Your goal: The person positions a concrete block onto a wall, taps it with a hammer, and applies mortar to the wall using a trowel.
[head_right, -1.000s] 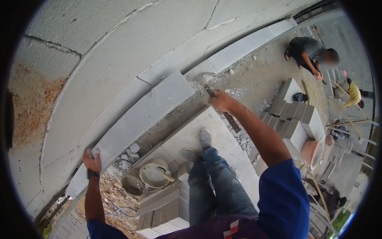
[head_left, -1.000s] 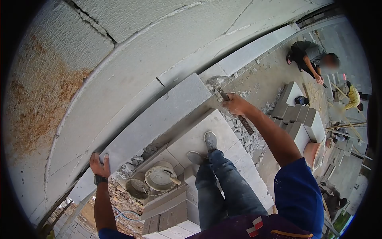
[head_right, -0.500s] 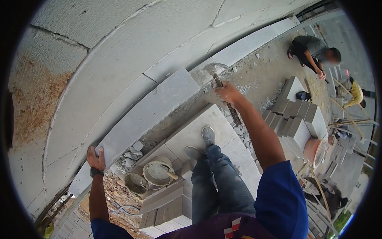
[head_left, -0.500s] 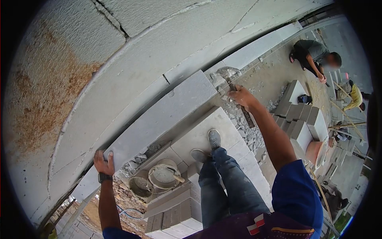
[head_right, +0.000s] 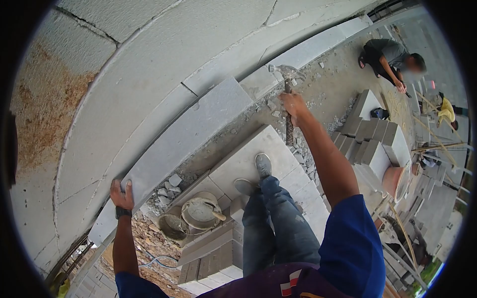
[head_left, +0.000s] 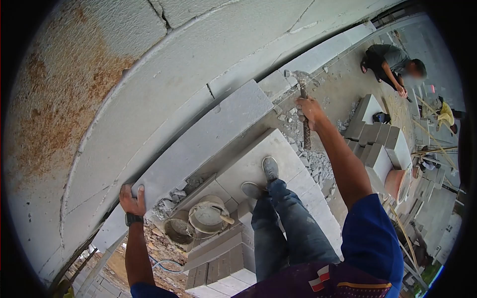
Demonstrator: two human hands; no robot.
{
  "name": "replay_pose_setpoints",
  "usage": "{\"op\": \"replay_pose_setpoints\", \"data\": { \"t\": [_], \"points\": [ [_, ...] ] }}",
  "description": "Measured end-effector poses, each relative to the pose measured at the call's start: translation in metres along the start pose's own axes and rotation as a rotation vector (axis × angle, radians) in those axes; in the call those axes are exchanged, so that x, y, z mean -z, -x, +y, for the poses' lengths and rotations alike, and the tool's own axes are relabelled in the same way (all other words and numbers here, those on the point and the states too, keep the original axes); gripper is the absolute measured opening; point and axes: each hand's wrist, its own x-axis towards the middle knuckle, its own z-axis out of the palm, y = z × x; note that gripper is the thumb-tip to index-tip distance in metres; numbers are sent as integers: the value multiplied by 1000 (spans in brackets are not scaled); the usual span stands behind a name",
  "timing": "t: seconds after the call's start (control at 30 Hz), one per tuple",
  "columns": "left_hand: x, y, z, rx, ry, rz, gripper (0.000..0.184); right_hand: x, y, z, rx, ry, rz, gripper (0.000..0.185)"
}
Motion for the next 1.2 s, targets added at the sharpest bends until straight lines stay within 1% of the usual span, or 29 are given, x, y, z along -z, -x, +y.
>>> {"op": "replay_pose_setpoints", "data": {
  "t": [0.03, 0.07, 0.17, 0.2, 0.3, 0.33, 0.43, 0.57, 0.6, 0.7, 0.73, 0.83, 0.9, 0.97, 1.03, 1.1, 1.17, 1.2],
  "points": [
    [0, 0, 0, 0, 5, 4, 38, -4, 5, -4, -2, 48, -40, 15],
    [0, 0, 1, 0, 9, 10, 38, 0, 16, -8, -50, 246, -288, 12],
    [0, 4, 3, 8, 6, 0, 38, 11, 16, 7, -6, 410, -288, 13],
    [-1, -1, 2, 13, 1, 12, 38, 10, 29, 4, 43, 473, -208, 14],
    [1, -1, 4, -16, -24, 40, 38, 15, 31, 30, 139, 539, -82, 15],
    [1, 0, 2, 6, -27, 20, 39, 18, 32, 35, 110, 512, -60, 14],
    [-1, -1, 1, -8, -17, 29, 40, 27, 20, 47, 182, 345, -24, 11],
    [3, 0, 7, 31, -55, 22, 41, 4, -4, 27, 108, 23, 32, 12],
    [4, -1, 10, 18, -30, 37, 40, -7, 4, 19, 148, 79, 16, 13],
    [3, -2, 7, 23, -43, 20, 39, -6, 16, 7, 60, 326, -254, 15],
    [5, -1, 8, 26, -46, 24, 39, 0, 16, 7, -9, 384, -215, 22],
    [5, -2, 11, 49, -62, 75, 39, 4, 34, 49, 407, 751, 84, 34],
    [3, 1, 9, 50, -90, 106, 40, -1, 63, 84, 470, 913, 233, 41],
    [8, -2, 17, 101, -44, 86, 42, 27, 58, 154, 1001, 1250, 36, 41],
    [12, -2, 18, 142, -16, 60, 44, 6, 112, 156, 618, 985, -126, 37],
    [10, 0, 13, 128, -24, 68, 47, -24, 143, 153, 818, 1044, -297, 32],
    [10, 1, 12, 125, -20, 81, 40, -71, 168, 133, 1120, 953, -400, 34],
    [5, 2, 8, 142, -26, 110, 41, -95, 173, 120, 1253, 862, -443, 35]
  ]
}}
